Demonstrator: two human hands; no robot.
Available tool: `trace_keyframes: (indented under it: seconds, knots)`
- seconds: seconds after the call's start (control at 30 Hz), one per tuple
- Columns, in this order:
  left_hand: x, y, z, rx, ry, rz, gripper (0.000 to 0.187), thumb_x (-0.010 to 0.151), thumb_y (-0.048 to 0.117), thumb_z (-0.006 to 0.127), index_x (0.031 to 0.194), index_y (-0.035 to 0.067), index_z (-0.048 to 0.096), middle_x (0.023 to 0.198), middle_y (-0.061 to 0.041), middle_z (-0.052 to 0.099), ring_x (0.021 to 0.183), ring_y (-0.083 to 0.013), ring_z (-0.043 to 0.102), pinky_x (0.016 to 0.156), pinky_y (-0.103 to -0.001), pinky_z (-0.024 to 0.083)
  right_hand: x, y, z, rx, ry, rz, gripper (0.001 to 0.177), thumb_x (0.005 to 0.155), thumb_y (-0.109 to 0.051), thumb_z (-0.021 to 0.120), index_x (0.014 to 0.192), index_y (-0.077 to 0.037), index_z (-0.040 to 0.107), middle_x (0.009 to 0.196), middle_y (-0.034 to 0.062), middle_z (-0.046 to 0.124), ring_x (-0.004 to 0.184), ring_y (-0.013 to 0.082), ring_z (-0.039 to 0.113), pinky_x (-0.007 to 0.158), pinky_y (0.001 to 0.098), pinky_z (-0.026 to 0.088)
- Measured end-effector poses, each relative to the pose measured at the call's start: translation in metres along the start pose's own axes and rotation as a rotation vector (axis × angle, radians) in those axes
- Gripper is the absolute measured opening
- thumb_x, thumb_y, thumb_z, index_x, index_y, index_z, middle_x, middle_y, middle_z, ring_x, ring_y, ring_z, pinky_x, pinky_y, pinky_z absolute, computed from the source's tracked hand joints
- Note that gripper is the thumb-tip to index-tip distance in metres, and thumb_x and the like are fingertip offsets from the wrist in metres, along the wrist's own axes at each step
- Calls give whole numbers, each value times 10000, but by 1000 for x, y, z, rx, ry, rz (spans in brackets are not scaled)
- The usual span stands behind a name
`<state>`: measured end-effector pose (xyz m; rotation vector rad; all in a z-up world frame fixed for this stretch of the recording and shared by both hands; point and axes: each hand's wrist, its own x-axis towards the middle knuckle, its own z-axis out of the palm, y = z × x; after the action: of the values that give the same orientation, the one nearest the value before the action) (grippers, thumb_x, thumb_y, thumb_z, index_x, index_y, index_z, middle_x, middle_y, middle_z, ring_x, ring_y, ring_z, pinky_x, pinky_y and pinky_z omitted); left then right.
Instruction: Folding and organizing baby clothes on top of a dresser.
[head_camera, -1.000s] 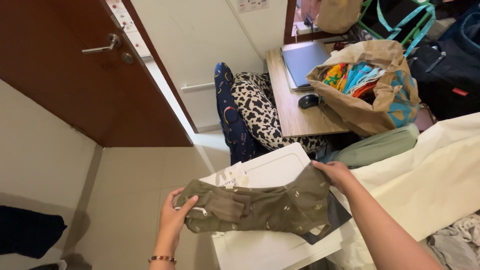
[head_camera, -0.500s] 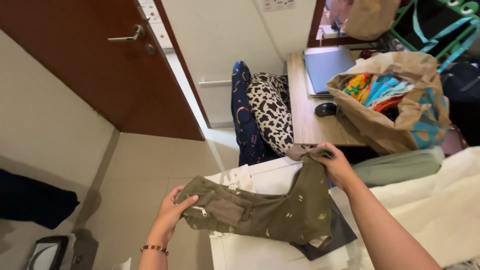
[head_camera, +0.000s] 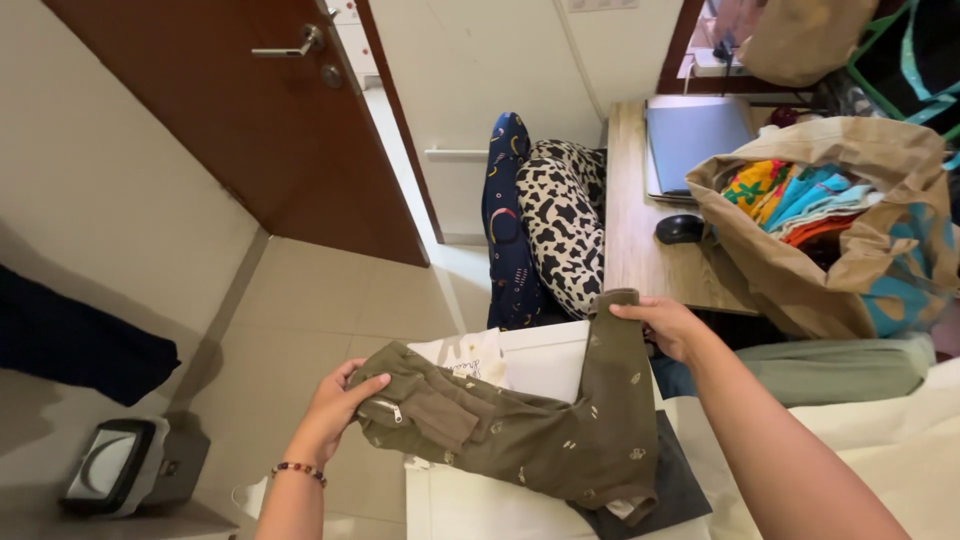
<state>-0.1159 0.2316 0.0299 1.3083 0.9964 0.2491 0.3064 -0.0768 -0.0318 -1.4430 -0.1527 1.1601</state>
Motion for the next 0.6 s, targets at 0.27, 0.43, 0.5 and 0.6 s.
trace_keyframes:
  seconds: [0.27,0.43,0.5,0.6]
  knots:
    - [-2,0,-7,29,-59,-125,531,812,232,806,1262,-27,693,1107,-116,771,988,-190,717,873,-321,567,-21,-9,9,37,382,-26,590,772,12,772,1257,-260,575,1073,97,716,951,262,702,800,425,583]
    - [-11,8,-9,119,-85,-19,587,832,137,761,1386,94,571,1090,-107,736,963,-178,679,843,-341,542,-88,-20,27,-220,162,-282,361,821,16,766,1175,-45,737,1104,105,749,972,191,686,870,309,543]
    - [-19,10,-10,108,-112,32,614,842,109,735,1424,145,541,1086,-111,735,966,-178,670,853,-336,538,-114,-3,39,-294,117,-395,333,808,-1,762,1131,-78,734,1094,65,744,994,179,675,887,314,531]
    - [-32,13,-12,46,-179,109,644,857,62,688,1461,203,512,1130,-93,729,1011,-170,661,892,-324,529,-148,44,57,-633,44,-784,278,762,-25,746,1019,-126,713,1056,23,702,1057,188,646,964,343,499]
